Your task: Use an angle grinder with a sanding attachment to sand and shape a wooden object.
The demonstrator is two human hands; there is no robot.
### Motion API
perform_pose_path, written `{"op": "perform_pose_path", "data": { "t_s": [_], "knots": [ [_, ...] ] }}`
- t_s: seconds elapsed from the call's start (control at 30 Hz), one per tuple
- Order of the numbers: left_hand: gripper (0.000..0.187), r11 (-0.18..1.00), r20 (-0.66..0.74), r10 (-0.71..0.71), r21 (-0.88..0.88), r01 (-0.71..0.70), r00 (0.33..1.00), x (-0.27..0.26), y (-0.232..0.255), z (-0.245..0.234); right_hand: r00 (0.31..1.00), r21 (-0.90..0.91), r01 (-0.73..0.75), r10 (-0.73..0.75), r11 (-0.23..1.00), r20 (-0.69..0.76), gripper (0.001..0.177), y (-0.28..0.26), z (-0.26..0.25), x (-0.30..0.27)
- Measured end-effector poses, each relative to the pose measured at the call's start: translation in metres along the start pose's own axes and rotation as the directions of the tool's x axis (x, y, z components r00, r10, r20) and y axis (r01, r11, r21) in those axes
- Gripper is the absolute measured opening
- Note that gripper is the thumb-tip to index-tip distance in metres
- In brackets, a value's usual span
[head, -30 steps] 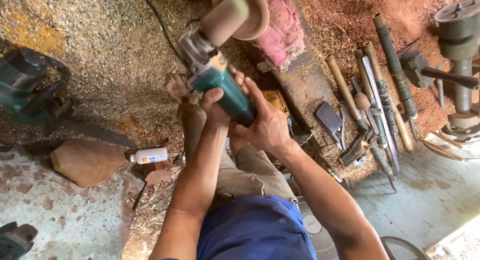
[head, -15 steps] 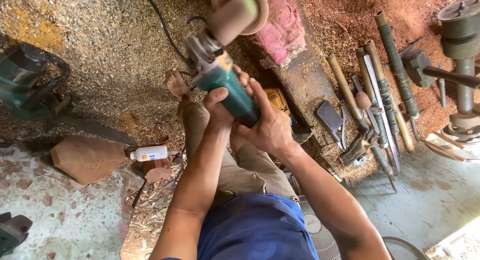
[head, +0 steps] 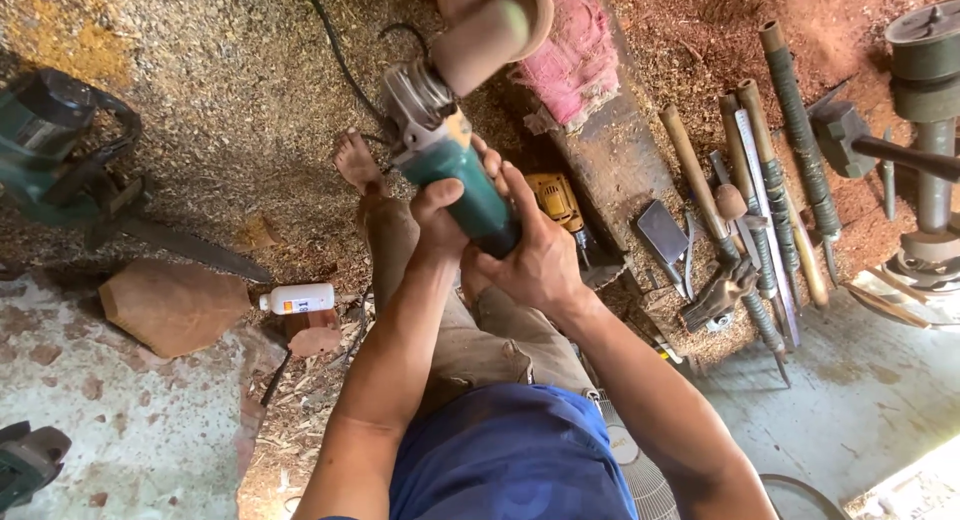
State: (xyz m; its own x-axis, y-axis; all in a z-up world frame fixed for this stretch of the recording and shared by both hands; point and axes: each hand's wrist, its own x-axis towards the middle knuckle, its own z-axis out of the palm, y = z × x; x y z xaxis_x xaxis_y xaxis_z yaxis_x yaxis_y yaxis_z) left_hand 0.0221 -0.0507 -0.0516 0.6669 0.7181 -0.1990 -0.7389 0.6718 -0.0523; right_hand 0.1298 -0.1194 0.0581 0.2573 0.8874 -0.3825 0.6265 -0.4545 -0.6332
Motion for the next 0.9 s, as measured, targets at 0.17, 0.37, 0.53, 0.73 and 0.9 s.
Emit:
{"op": "perform_pose_path", "data": {
  "t_s": [0.17, 0.37, 0.53, 0.73, 0.9],
  "knots": [
    [0.059, 0.998, 0.021, 0.016, 0.057, -0.017, 1.0, -0.007, -0.006, -0.012, 1.0, -0.032, 0.006, -0.005, 0.999, 0.023, 0.105, 0.005, 0.004, -0.008],
    [0.059, 0.999, -0.014, -0.05, 0.01, 0.05, 0.999, 0.002, 0.002, 0.016, 0.993, 0.01, -0.11, 0.11, 0.994, 0.034, 0.105, -0.01, -0.003, -0.001],
    [0.059, 0.996, -0.002, 0.003, 0.089, -0.002, 1.0, 0.005, -0.001, 0.006, 1.0, -0.037, -0.015, 0.014, 0.999, -0.006, 0.107, 0.002, -0.002, -0.004],
    [0.061, 0.999, 0.001, -0.039, 0.026, 0.039, 0.999, 0.012, 0.009, 0.013, 1.0, -0.003, -0.018, 0.018, 1.0, -0.015, 0.105, -0.011, -0.005, 0.008],
    [0.061, 0.989, -0.041, 0.041, 0.145, -0.034, 0.998, -0.004, 0.001, -0.002, 0.999, -0.025, -0.036, 0.037, 0.999, 0.027, 0.107, 0.004, 0.007, -0.007]
  ]
}}
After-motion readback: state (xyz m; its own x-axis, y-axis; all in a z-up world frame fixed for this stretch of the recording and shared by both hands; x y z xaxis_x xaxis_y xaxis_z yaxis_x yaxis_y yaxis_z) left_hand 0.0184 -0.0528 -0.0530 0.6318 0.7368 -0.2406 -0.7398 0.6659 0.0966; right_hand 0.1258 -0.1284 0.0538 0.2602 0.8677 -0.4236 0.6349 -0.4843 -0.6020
